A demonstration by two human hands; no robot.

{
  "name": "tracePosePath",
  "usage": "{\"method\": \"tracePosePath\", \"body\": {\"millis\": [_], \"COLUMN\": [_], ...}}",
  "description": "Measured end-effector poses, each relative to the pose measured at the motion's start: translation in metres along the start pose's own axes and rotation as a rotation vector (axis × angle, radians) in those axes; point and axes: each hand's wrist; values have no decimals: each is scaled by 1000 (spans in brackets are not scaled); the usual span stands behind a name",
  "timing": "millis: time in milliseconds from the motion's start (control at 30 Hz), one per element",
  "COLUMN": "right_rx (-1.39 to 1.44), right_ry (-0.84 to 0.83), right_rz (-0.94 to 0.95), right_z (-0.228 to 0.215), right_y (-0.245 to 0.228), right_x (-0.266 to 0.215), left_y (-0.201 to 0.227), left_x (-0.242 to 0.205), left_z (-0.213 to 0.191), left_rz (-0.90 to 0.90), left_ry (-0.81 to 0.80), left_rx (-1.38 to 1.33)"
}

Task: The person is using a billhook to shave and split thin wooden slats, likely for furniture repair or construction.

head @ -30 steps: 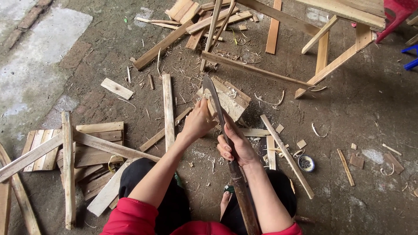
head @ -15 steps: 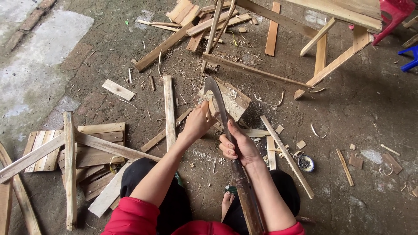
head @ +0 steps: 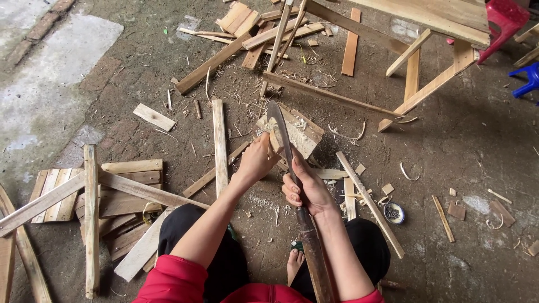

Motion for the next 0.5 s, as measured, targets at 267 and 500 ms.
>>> {"method": "tracePosePath", "body": {"millis": [267, 500], "right_rx": [-78, -116], "right_ry": [-17, -34], "right_rz": [-39, -95], "right_z": [-6, 4], "right_y": [6, 6], "right_x": [4, 2], "left_y": [-4, 0], "left_x": [3, -3], "left_z": [2, -4], "left_rz": [15, 34], "left_ry": [-11, -35], "left_rx": [-48, -64]}}
Point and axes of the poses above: each hand's wrist, its own x-axis towards the middle knuckle, its own z-axis out of the palm, y = z × x, and after that the axes turned 8 degrees about -z, right-handed
